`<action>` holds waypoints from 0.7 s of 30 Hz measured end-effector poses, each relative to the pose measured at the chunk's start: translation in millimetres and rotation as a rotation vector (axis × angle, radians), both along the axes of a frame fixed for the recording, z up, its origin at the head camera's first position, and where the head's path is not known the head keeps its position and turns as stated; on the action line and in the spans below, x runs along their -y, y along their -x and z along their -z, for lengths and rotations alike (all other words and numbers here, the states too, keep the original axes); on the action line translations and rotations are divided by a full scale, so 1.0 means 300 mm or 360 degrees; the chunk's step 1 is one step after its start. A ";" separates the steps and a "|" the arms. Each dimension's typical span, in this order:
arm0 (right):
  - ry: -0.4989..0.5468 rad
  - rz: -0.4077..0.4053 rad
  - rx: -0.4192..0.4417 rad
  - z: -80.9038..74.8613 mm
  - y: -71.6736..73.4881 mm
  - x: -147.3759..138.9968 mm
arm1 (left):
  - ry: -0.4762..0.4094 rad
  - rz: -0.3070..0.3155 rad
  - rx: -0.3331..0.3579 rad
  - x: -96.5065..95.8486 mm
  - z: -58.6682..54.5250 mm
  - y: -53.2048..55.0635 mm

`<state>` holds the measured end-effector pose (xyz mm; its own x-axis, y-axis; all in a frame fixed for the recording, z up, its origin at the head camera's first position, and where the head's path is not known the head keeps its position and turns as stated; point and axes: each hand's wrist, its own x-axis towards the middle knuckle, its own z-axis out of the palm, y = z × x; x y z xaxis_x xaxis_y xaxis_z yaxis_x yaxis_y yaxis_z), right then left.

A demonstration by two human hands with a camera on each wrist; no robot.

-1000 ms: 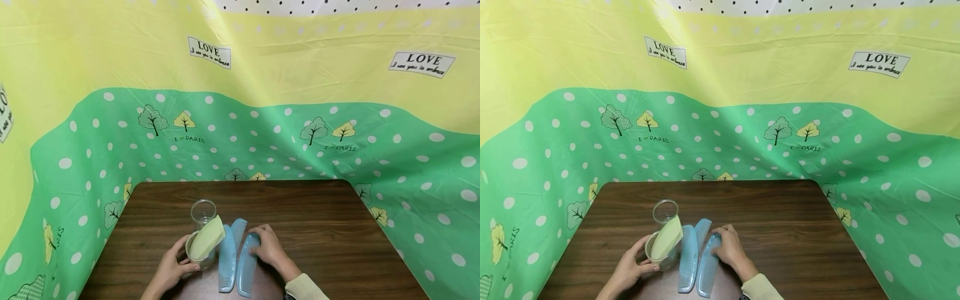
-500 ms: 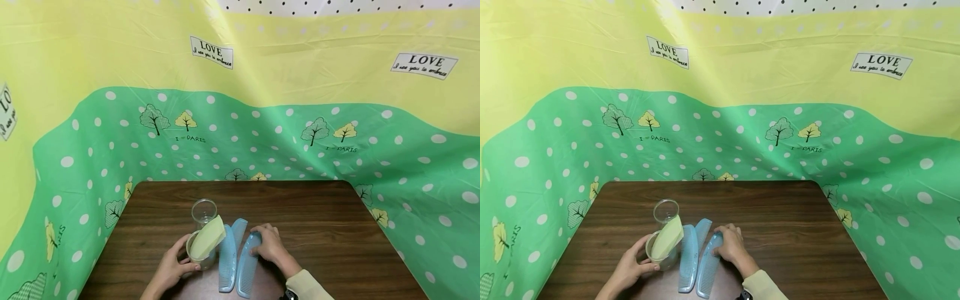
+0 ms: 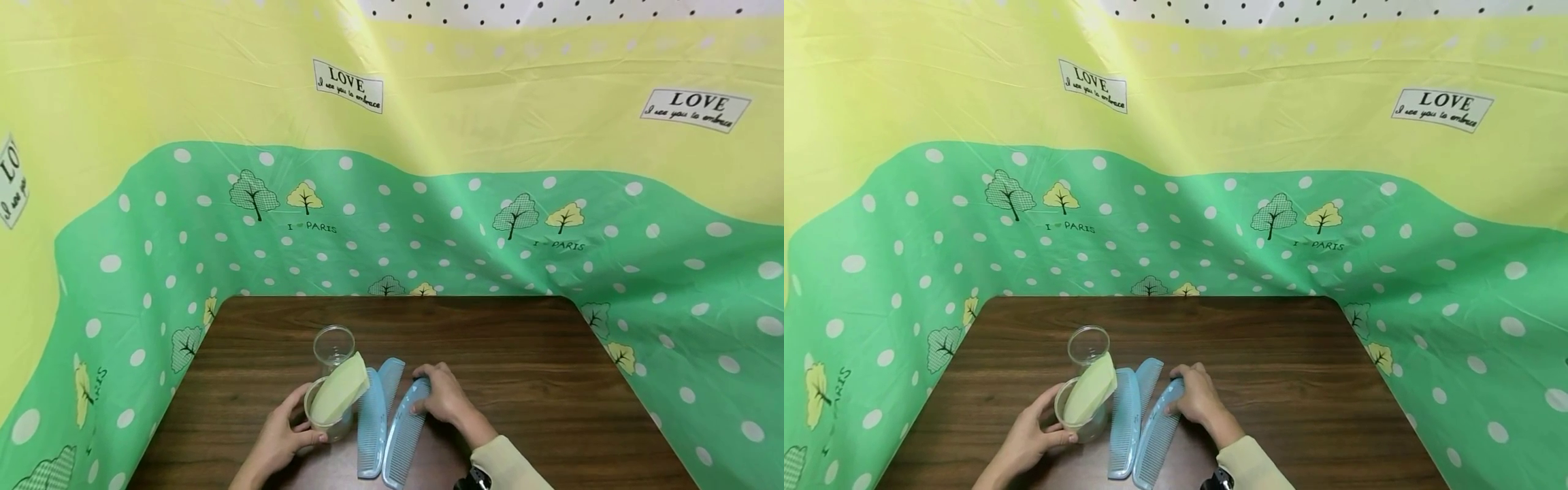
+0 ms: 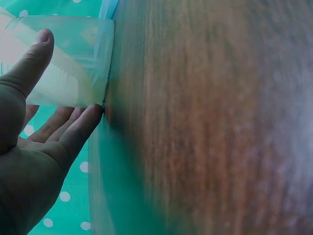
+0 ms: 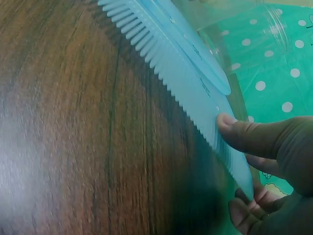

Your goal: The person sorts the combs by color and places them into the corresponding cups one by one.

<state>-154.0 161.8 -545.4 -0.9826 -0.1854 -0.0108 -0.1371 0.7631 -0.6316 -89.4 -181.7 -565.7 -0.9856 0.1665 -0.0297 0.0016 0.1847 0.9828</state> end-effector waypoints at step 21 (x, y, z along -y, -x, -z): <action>0.0033 0.0069 -0.0062 -0.079 0.005 -0.046 | 0.0015 -0.0020 -0.0007 -0.002 -0.002 -0.005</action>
